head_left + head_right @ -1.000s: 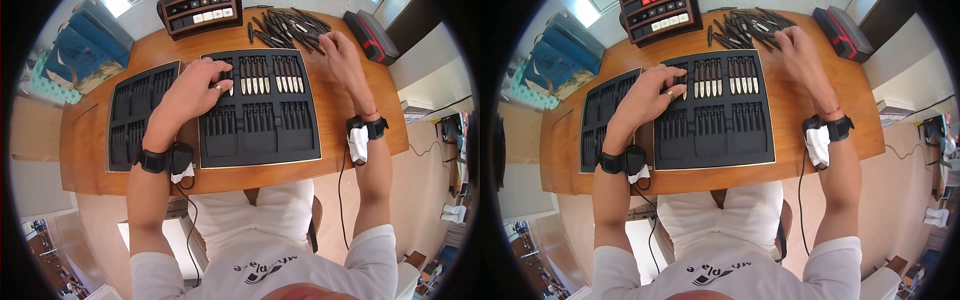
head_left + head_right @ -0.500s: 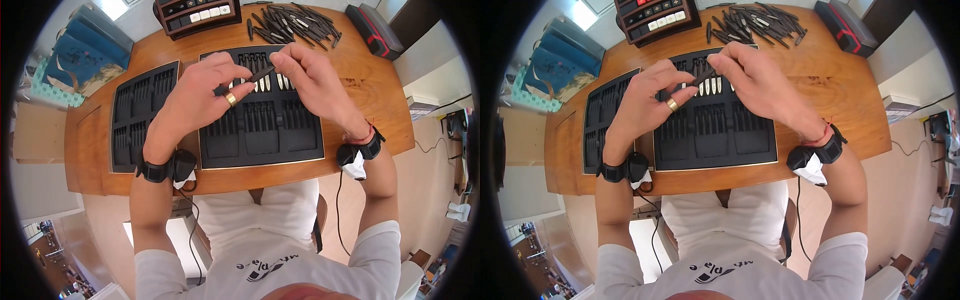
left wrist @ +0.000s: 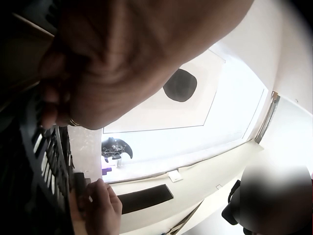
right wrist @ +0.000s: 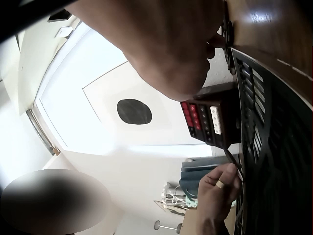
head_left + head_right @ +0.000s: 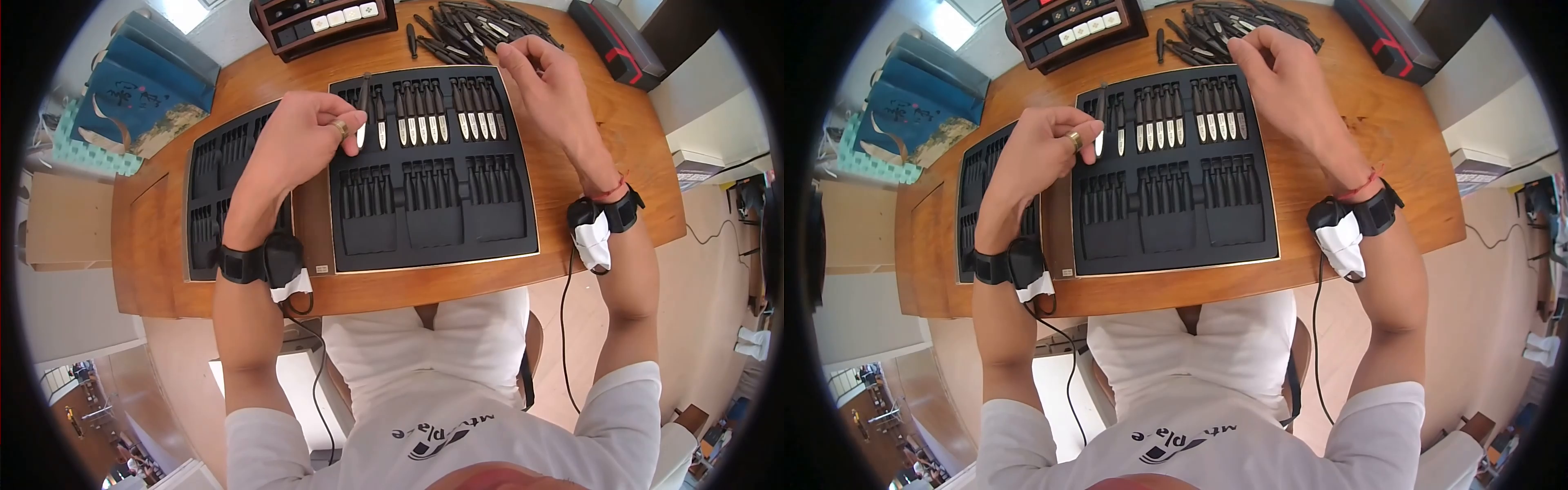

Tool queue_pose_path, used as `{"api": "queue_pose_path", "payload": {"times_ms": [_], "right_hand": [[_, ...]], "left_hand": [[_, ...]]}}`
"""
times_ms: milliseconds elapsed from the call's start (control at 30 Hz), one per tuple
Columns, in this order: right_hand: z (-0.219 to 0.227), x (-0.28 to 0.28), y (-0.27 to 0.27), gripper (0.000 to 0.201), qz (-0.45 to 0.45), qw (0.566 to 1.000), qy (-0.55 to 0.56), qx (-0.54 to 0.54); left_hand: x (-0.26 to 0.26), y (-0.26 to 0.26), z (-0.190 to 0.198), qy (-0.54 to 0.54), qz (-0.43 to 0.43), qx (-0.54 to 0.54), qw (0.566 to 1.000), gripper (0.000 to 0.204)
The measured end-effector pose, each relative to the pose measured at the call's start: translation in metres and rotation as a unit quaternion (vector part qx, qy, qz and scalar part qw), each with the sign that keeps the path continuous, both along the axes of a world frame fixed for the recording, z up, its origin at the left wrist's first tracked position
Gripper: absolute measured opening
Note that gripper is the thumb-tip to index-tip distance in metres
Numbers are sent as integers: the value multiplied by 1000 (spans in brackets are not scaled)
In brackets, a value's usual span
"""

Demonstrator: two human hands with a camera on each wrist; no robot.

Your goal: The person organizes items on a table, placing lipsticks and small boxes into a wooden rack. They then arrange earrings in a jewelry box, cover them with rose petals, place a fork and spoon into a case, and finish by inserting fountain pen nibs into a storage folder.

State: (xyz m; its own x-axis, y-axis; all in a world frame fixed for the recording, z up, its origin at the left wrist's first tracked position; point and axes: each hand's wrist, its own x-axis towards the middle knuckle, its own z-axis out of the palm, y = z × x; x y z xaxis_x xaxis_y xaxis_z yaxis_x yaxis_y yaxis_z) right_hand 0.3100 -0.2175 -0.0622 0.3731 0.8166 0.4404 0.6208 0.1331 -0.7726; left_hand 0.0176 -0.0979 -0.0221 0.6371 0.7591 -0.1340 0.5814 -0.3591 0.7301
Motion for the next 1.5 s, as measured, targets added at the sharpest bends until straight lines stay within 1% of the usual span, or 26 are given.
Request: {"api": "queue_pose_path", "payload": {"times_ms": [33, 67, 167, 233, 367, 433, 467, 533, 567, 633, 767, 833, 867, 933, 967, 1033, 1067, 1133, 1167, 1233, 1267, 1333, 1367, 1433, 1467, 1500], "right_hand": [[0, -1, 0, 32, -1, 1000, 0, 0], [1, -2, 0, 32, -1, 1000, 1, 0], [3, -4, -2, 33, 3, 1000, 8, -11], [5, -7, -4, 33, 1, 999, -6, -34], [5, -7, -4, 33, 4, 999, -10, -36], [3, -4, -4, 33, 10, 999, 14, -30], [3, -4, -4, 33, 10, 999, 13, -30], [4, -5, -3, 33, 10, 1000, 9, -18], [3, -5, -4, 33, 10, 1000, 9, -18], [4, -3, -4, 33, 4, 1000, -6, -20], [9, -4, -5, 32, 0, 1000, -5, -24], [9, -5, -5, 31, 1, 1000, 21, -10], [10, -6, -6, 31, 0, 1000, 22, -10], [13, -5, -7, 30, -11, 999, 31, -32], [11, -2, -6, 30, -11, 999, 31, -31], [5, 12, -2, 30, -23, 999, -30, 28], [5, 19, -1, 30, -24, 999, -31, 29], [6, 35, -1, 29, -70, 997, -30, 2], [5, 44, -1, 29, -75, 997, -33, 4], [-3, 63, -1, 33, -128, 989, -51, -46], [-10, 73, 0, 33, -135, 988, -53, -45], [-23, 88, 0, 37, -172, 968, -129, -127], [-23, 87, -2, 37, -178, 967, -132, -126], [-23, 84, -2, 39, -189, 955, -146, -177], [-24, 85, 1, 37, -175, 956, -174, -157], [-26, 86, 1, 37, -178, 955, -179, -156]], "left_hand": [[2, -2, -1, -9, 11, -31, 999, 21], [4, -4, -1, -8, 11, -31, 999, 21], [8, -7, -4, -4, 22, -18, 1000, 21], [9, -5, -5, 15, 11, -1, 1000, 21], [10, 2, -18, 14, 10, 19, 1000, 24], [11, 0, -19, 56, -1, 83, 995, 27], [12, -1, -19, 56, -1, 82, 995, 27], [12, -3, -19, 77, 0, 141, 987, 28], [12, -3, -21, 77, 1, 141, 987, 28], [11, -3, -29, 75, -14, 206, 976, 22], [12, -10, -22, 73, 3, 193, 978, 19], [10, -11, -19, 5, -18, 182, 983, 27], [7, -11, -20, 5, -19, 182, 983, 27], [5, -9, -25, 27, -59, 223, 973, 32], [5, -9, -27, 27, -60, 224, 972, 32], [5, -7, -29, 45, -70, 237, 968, 39], [5, -6, -28, 45, -70, 238, 968, 39], [6, -6, -25, 60, -72, 242, 966, 38], [7, -6, -24, 56, -76, 244, 965, 38], [7, -7, -24, 69, -61, 231, 969, 39], [7, -8, -24, 64, -66, 233, 968, 39], [7, -9, -23, 69, -60, 236, 968, 38], [6, -9, -23, 64, -65, 238, 967, 38], [6, -10, -22, 63, -61, 230, 969, 36], [6, -10, -22, 56, -64, 231, 969, 36], [6, -10, -23, 55, -60, 226, 971, 36]]}}
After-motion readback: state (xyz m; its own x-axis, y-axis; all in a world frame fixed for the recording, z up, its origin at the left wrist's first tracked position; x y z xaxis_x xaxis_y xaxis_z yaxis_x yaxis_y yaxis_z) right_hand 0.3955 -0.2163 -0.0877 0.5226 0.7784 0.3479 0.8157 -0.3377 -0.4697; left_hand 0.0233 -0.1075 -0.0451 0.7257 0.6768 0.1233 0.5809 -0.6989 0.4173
